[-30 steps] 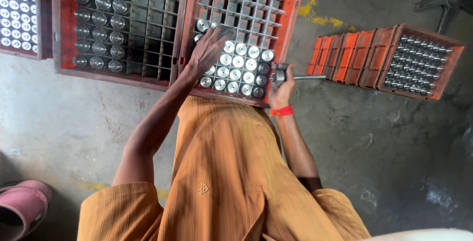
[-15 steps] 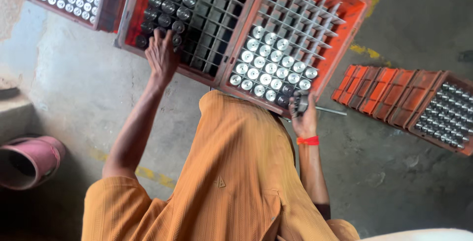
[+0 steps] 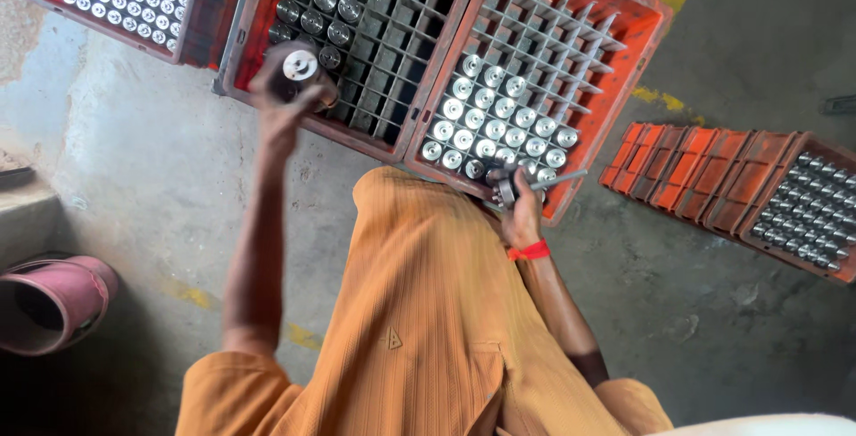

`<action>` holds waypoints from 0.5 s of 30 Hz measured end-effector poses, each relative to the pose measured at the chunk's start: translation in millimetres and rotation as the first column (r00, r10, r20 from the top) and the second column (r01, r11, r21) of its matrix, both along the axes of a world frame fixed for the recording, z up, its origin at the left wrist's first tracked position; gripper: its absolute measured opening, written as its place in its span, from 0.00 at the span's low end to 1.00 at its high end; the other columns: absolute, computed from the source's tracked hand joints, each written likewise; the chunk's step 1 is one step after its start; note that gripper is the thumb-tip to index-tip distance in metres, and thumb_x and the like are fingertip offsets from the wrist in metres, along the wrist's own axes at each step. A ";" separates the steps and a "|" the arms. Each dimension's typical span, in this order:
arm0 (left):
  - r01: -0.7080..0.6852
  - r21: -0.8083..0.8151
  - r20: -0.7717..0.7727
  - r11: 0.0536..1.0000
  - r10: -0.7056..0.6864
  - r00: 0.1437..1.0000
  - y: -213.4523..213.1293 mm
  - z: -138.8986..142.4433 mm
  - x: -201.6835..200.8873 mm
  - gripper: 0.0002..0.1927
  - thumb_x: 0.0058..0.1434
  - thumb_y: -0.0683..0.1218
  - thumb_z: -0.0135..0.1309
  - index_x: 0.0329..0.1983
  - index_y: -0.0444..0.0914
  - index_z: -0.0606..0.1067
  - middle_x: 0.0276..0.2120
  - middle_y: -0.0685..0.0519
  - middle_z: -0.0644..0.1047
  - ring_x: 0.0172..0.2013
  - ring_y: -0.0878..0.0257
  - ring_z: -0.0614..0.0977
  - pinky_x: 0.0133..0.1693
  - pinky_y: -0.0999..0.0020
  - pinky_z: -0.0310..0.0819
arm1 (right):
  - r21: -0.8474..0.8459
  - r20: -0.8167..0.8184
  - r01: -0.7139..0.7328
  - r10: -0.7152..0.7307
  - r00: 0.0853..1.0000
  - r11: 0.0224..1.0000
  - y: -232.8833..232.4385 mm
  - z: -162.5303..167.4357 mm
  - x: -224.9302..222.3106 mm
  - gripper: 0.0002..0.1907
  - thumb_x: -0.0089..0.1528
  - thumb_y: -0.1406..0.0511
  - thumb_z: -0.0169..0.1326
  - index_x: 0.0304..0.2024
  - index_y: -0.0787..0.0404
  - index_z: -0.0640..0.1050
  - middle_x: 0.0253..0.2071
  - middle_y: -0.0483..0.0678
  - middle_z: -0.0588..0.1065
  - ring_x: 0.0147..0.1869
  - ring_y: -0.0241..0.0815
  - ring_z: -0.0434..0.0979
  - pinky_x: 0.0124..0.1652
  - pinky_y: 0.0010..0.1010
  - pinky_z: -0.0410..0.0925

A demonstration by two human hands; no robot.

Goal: The person transfers small cylindrical metal parts from one orange crate to another, arranging them in rows. They occasionally move crates and use a metal tool to adjust the parts.

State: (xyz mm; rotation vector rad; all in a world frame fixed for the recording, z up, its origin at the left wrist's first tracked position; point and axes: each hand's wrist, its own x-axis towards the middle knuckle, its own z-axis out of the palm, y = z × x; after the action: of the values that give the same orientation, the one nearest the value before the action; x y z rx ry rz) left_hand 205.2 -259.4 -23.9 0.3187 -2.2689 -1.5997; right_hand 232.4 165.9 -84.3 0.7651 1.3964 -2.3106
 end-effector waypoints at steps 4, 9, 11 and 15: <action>0.013 0.373 0.210 0.928 -0.098 0.973 120.9 -15.0 -16.3 0.11 0.57 0.44 0.66 0.40 0.36 0.79 0.32 0.54 0.79 0.32 0.65 0.78 0.34 0.66 0.74 | -0.085 0.062 0.094 -0.089 0.994 0.992 -23.0 13.9 -18.7 0.07 0.69 0.65 0.53 0.49 0.59 0.75 0.41 0.47 0.79 0.45 0.40 0.81 0.44 0.30 0.72; 0.419 0.034 0.391 0.907 -0.398 0.830 225.5 -5.3 16.8 0.19 0.54 0.49 0.66 0.47 0.39 0.80 0.36 0.41 0.82 0.38 0.45 0.84 0.39 0.54 0.77 | -0.094 -0.199 0.127 -0.144 0.969 0.987 -28.7 55.5 -41.9 0.07 0.69 0.68 0.54 0.49 0.64 0.75 0.38 0.49 0.77 0.42 0.40 0.79 0.46 0.32 0.73; 0.501 0.113 0.463 0.858 -0.492 0.737 245.0 0.6 21.1 0.19 0.52 0.50 0.65 0.46 0.40 0.80 0.36 0.41 0.83 0.39 0.43 0.84 0.40 0.54 0.77 | -0.119 -0.261 0.111 -0.139 0.955 0.987 -24.2 69.0 -41.0 0.07 0.70 0.68 0.54 0.49 0.64 0.73 0.36 0.50 0.76 0.42 0.41 0.78 0.45 0.33 0.72; 0.636 0.154 0.513 0.756 -0.612 0.602 268.0 -4.5 18.6 0.21 0.47 0.54 0.68 0.41 0.38 0.81 0.35 0.41 0.83 0.40 0.45 0.84 0.41 0.54 0.77 | -0.020 -0.344 0.026 -0.031 0.938 0.999 -9.1 76.8 -22.2 0.09 0.70 0.68 0.53 0.52 0.63 0.72 0.33 0.50 0.75 0.41 0.41 0.77 0.45 0.32 0.72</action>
State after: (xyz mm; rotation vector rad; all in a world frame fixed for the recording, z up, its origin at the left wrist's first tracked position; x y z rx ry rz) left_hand 223.8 8.6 -28.4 -0.0962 -3.1022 -1.9624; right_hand 210.2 156.7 -7.5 0.3867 1.5121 -2.5665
